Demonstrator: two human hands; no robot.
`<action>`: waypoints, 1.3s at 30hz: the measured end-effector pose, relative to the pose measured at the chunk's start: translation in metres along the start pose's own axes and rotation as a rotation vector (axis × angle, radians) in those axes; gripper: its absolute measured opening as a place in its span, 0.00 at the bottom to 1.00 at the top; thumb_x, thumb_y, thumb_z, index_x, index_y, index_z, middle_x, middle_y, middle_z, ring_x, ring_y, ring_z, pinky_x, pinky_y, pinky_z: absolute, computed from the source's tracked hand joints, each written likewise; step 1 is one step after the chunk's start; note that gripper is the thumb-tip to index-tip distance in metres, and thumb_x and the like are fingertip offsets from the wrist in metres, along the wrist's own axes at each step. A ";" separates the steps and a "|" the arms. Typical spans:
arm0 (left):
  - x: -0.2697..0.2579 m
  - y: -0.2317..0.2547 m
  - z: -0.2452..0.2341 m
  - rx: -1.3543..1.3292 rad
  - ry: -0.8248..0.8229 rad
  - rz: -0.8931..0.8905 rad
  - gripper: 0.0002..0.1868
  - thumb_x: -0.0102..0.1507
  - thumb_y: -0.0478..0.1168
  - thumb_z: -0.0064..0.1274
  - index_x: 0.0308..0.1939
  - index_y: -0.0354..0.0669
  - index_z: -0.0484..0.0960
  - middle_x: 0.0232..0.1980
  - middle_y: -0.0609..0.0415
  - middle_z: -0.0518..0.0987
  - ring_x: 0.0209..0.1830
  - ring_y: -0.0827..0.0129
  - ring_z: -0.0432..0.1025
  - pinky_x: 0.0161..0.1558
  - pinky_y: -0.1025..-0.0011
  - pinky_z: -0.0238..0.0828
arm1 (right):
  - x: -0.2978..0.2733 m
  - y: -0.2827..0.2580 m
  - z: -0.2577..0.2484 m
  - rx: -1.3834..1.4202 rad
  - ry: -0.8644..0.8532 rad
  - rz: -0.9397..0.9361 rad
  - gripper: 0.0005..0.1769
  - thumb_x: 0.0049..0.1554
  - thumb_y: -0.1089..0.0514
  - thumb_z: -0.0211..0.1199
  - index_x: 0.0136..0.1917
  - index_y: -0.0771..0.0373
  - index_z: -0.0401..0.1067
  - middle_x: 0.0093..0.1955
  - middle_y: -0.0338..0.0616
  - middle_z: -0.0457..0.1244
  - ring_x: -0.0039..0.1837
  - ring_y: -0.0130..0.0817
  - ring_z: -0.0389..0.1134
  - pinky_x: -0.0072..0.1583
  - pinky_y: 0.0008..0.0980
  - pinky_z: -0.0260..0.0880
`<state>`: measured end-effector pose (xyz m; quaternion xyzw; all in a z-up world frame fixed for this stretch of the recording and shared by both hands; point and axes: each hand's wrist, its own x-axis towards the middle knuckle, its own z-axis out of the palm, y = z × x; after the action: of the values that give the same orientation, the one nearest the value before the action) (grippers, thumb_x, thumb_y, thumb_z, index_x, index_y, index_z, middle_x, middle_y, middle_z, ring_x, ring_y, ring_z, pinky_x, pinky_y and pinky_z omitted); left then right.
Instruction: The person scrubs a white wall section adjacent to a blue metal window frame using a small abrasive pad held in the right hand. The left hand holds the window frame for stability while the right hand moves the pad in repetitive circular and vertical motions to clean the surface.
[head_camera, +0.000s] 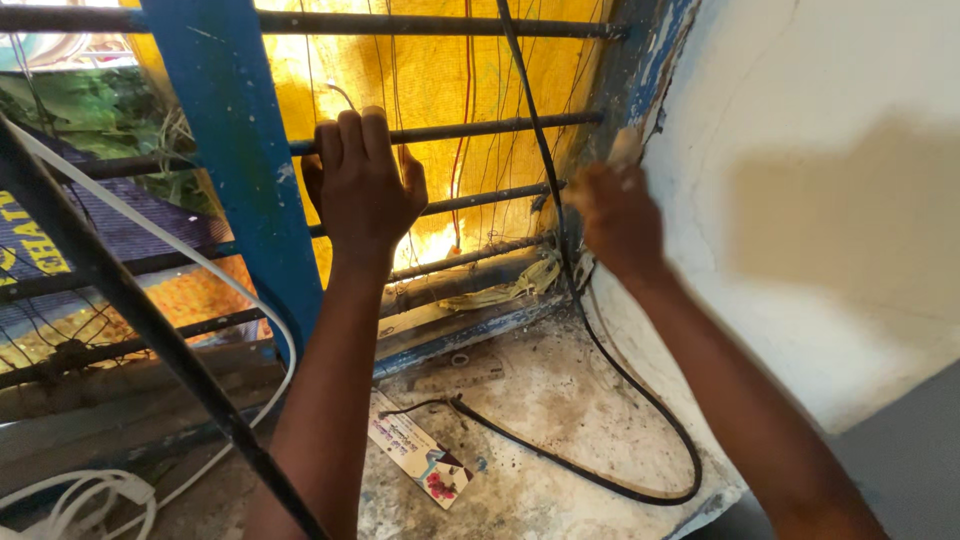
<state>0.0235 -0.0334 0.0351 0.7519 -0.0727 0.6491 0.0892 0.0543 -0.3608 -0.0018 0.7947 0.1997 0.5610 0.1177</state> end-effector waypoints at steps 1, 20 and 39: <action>0.000 -0.001 0.000 -0.018 -0.008 0.002 0.25 0.59 0.42 0.62 0.56 0.41 0.71 0.51 0.48 0.69 0.54 0.53 0.65 0.48 0.54 0.63 | -0.010 -0.010 0.005 -0.087 -0.080 -0.061 0.14 0.56 0.60 0.58 0.55 0.56 0.76 0.65 0.46 0.65 0.63 0.53 0.65 0.47 0.38 0.79; -0.004 -0.010 0.010 -0.088 0.007 0.045 0.23 0.62 0.41 0.61 0.58 0.39 0.70 0.53 0.46 0.69 0.56 0.53 0.65 0.48 0.55 0.63 | 0.008 -0.015 0.000 -0.099 -0.054 -0.072 0.16 0.67 0.56 0.53 0.64 0.58 0.72 0.73 0.52 0.55 0.80 0.61 0.52 0.70 0.52 0.66; -0.001 -0.012 0.008 -0.192 0.014 0.045 0.24 0.60 0.36 0.59 0.58 0.34 0.70 0.52 0.40 0.69 0.55 0.46 0.65 0.54 0.54 0.67 | -0.003 -0.035 -0.011 -0.047 -0.043 -0.166 0.24 0.54 0.61 0.65 0.63 0.72 0.71 0.67 0.56 0.61 0.66 0.48 0.61 0.60 0.42 0.69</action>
<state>0.0342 -0.0239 0.0327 0.7337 -0.1509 0.6461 0.1465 0.0365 -0.3317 -0.0151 0.7842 0.2490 0.5368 0.1868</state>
